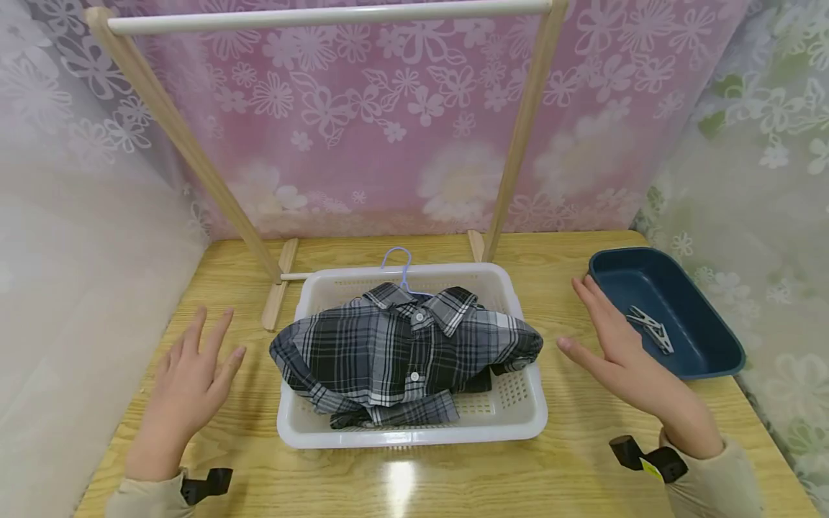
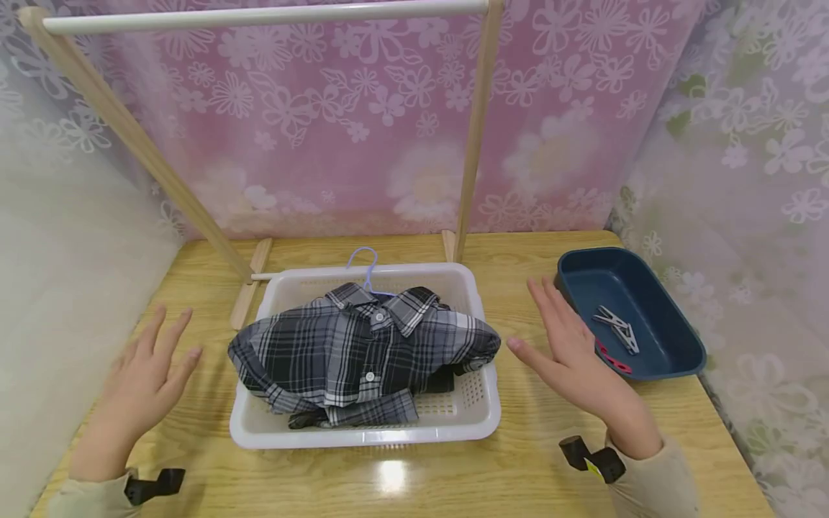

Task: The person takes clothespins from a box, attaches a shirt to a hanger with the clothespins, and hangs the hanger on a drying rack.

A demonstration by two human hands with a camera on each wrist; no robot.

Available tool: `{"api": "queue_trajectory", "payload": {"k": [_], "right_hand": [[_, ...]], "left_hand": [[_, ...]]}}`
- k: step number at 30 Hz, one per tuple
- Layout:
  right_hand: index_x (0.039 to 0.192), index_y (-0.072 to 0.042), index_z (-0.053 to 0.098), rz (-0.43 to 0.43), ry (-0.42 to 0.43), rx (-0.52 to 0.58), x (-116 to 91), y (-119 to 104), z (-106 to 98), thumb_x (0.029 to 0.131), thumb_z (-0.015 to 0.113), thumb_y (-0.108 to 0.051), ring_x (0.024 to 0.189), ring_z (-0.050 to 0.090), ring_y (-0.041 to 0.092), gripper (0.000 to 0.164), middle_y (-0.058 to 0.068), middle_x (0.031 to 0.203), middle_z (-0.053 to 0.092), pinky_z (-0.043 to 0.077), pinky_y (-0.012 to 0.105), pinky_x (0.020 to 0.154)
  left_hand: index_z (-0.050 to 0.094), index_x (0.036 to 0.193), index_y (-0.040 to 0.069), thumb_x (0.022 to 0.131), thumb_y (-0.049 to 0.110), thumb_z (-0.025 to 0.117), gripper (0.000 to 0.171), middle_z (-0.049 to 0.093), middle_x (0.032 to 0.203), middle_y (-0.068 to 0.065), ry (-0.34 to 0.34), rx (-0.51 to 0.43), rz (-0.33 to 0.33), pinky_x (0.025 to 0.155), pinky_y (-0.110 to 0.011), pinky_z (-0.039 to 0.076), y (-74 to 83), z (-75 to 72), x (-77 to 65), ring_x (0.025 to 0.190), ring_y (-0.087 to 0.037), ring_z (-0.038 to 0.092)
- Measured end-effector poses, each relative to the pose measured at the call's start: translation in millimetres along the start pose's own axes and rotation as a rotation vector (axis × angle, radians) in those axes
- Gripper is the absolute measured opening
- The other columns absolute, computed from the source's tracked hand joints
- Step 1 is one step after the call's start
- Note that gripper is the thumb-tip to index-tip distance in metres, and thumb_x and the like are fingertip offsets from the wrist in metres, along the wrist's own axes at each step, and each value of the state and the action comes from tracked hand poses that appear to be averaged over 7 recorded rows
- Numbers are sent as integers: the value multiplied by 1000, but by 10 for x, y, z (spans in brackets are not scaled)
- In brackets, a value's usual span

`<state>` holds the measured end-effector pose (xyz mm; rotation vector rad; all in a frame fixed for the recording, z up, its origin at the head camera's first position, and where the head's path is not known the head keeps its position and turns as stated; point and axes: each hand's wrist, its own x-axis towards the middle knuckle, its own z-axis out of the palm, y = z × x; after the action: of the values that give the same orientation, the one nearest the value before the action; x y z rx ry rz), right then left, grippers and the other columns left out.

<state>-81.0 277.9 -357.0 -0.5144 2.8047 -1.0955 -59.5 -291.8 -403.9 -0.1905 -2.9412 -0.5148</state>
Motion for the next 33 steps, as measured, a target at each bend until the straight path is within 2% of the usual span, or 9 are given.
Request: {"api": "queue_trajectory", "payload": {"k": [3, 7, 10, 12, 14, 19, 23, 27, 33], "right_hand": [[158, -36, -2, -6, -2, 76, -3, -62, 6, 101, 58, -23, 150, -7, 32, 84, -2, 165, -7, 4, 78, 102], [158, -37, 4, -36, 16, 147, 1, -135, 37, 101, 59, -17, 150, 3, 31, 82, -2, 165, 3, 12, 74, 104], [158, -35, 10, -75, 45, 163, 22, -156, 79, 100, 58, -12, 148, 14, 31, 79, -1, 164, 12, 18, 48, 116], [158, -32, 15, -106, 62, 174, 41, -156, 112, 100, 57, -9, 147, 20, 30, 76, -1, 163, 18, 21, 26, 114], [158, -28, 18, -134, 74, 184, 56, -147, 140, 100, 56, -6, 146, 24, 24, 73, -1, 161, 22, 23, 10, 105], [157, -16, 23, -200, 61, 256, 95, -121, 188, 99, 53, 2, 144, 29, 11, 68, 3, 159, 28, 28, 12, 105], [155, -11, 28, -241, 43, 297, 123, -106, 223, 98, 52, 6, 143, 31, 10, 65, 4, 158, 32, 29, 14, 106], [154, -8, 32, -280, 29, 338, 147, -101, 261, 96, 52, 10, 142, 33, 11, 63, 7, 157, 33, 30, 18, 108], [151, -6, 37, -259, 12, 367, 168, -94, 298, 98, 52, 7, 141, 36, 11, 56, 9, 156, 36, 37, 19, 103]], "left_hand": [[17, 159, 18, 106, 35, 44, 62, 20, 157, -29, -12, -99, -2, 89, -77, 27, 59, -29, -1, 128, -63, 31], [19, 159, 15, 106, 35, 44, 61, 28, 155, -27, -47, -232, -10, 93, -73, 30, 132, -45, -9, 133, -56, 33], [21, 158, 12, 107, 34, 43, 60, 31, 154, -26, -67, -295, -15, 95, -70, 32, 184, -40, -26, 133, -52, 35], [24, 157, 10, 107, 33, 43, 58, 33, 152, -26, -70, -320, -11, 94, -69, 35, 221, -32, -33, 131, -49, 39], [26, 156, 9, 107, 33, 42, 57, 36, 151, -24, -76, -339, -8, 91, -68, 38, 261, -22, -31, 130, -47, 42], [29, 155, 11, 107, 32, 42, 54, 42, 149, -21, -68, -364, 10, 89, -66, 42, 323, 19, -5, 128, -45, 46], [33, 153, 9, 107, 29, 44, 52, 46, 146, -20, -53, -373, 37, 90, -65, 42, 353, 45, 9, 125, -43, 49], [37, 151, 5, 107, 30, 44, 51, 45, 147, -19, -77, -386, 47, 92, -63, 41, 383, 72, 27, 125, -42, 49], [41, 148, 3, 107, 30, 44, 49, 47, 146, -19, -85, -381, 63, 93, -61, 42, 397, 110, 44, 123, -41, 51]]}}
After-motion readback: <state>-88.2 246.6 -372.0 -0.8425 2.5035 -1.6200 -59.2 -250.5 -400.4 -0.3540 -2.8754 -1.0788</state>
